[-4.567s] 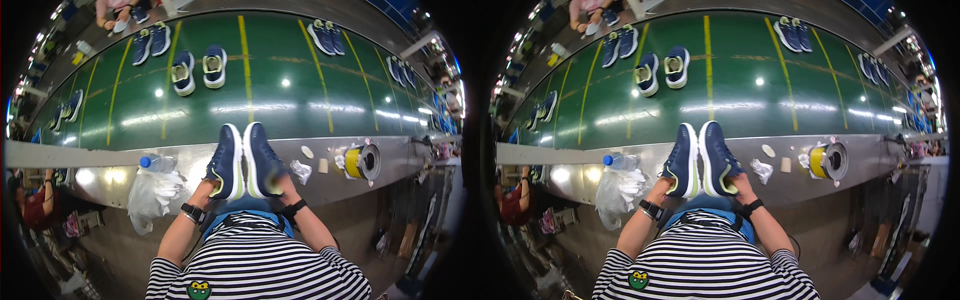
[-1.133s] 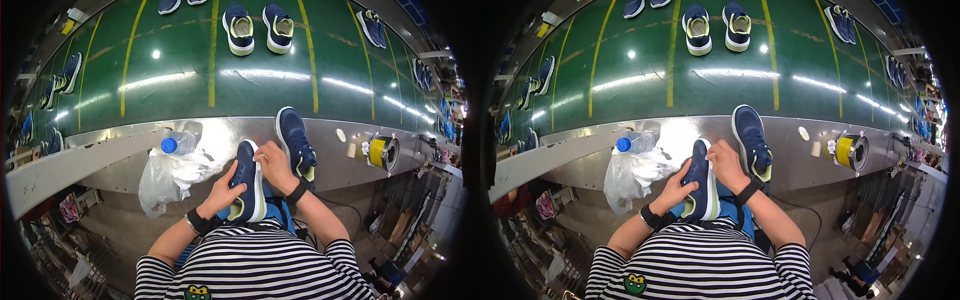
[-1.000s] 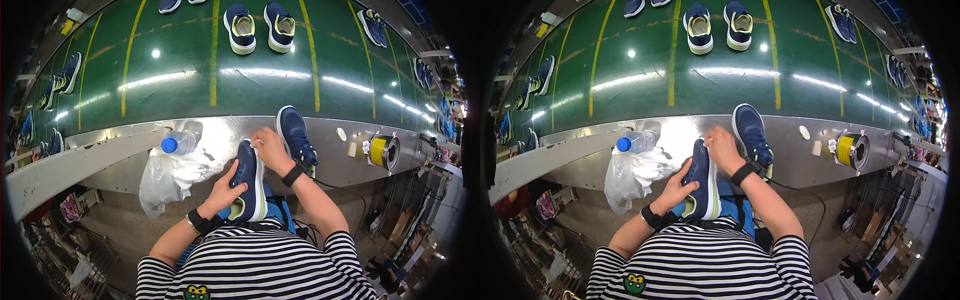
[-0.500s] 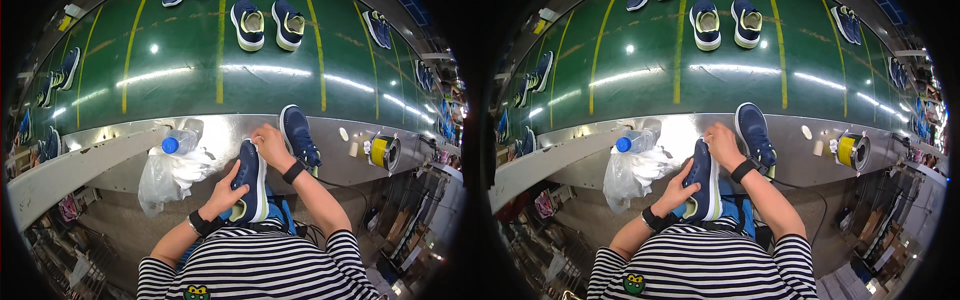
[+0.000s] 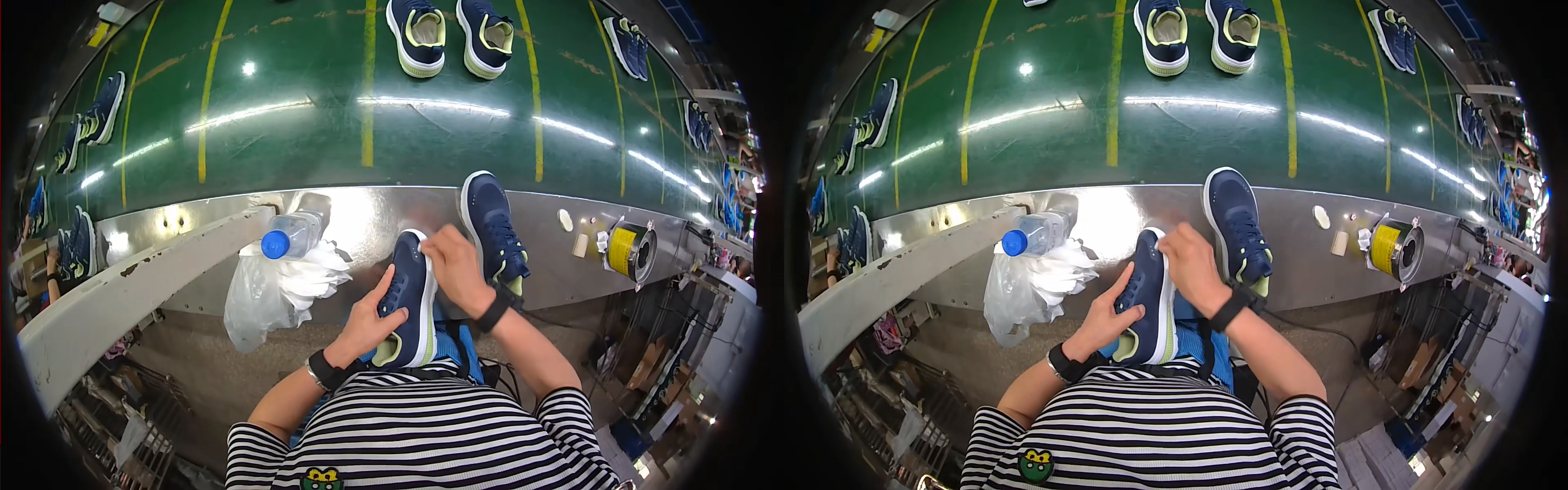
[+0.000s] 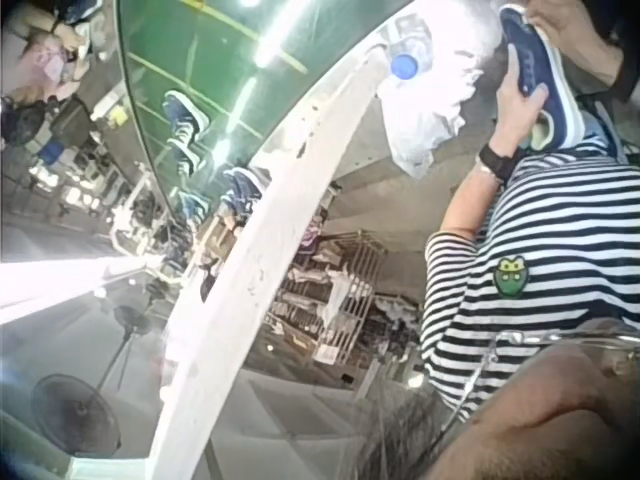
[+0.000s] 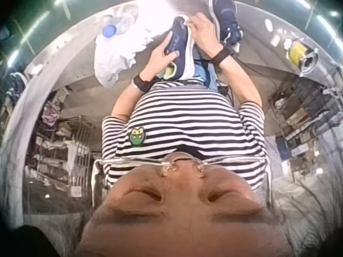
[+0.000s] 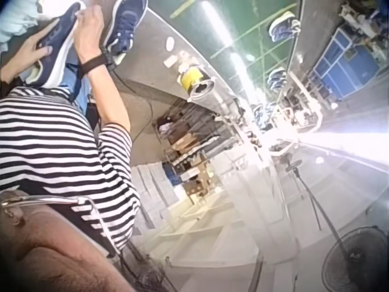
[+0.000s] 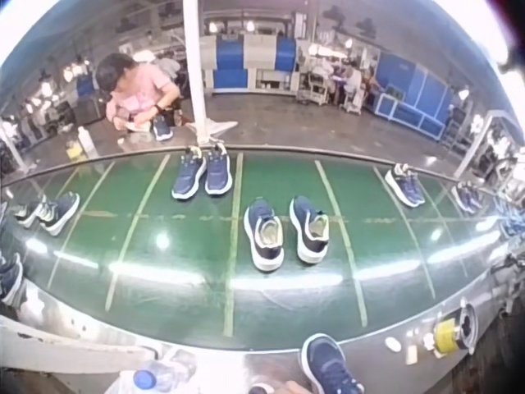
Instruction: The person wipes the exterior of blue sneakers with a white cloth on a factory assembly line. They handle the shoes one at a time, rotating them to clean different sides, and place them back on the moving conveyor belt.
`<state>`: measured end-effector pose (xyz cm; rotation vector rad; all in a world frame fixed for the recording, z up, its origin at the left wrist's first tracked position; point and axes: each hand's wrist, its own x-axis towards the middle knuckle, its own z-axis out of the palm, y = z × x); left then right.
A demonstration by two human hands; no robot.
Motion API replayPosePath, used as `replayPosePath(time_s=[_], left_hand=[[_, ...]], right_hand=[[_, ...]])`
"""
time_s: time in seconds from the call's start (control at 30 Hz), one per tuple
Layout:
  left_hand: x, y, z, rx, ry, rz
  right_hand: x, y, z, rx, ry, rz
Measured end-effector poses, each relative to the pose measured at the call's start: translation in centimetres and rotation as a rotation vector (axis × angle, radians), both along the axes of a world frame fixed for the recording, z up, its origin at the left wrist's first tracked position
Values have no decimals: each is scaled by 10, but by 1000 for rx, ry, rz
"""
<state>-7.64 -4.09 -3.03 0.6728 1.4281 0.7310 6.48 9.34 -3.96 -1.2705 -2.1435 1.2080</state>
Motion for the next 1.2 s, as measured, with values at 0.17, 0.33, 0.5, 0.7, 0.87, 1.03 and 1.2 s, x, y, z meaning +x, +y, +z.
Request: replayPosePath(time_s=[0.17, 0.33, 0.5, 0.7, 0.87, 1.03, 1.2], left_hand=[[2, -1, 2, -12, -31, 24], [4, 1, 1, 14, -20, 22], [5, 5, 3, 14, -4, -3], [4, 4, 2, -3, 0, 22], [6, 2, -2, 24, 36, -25], [4, -2, 0, 5, 19, 4], [2, 3, 1, -29, 22, -42]], right_hand=[[20, -29, 20, -18, 28, -31], [11, -5, 10, -68, -55, -17], [-7, 26, -5, -44, -192, 85], [3, 11, 2, -50, -128, 46], [-3, 21, -7, -29, -182, 40], [-1, 12, -3, -11, -121, 47], [-5, 17, -3, -44, -170, 47]])
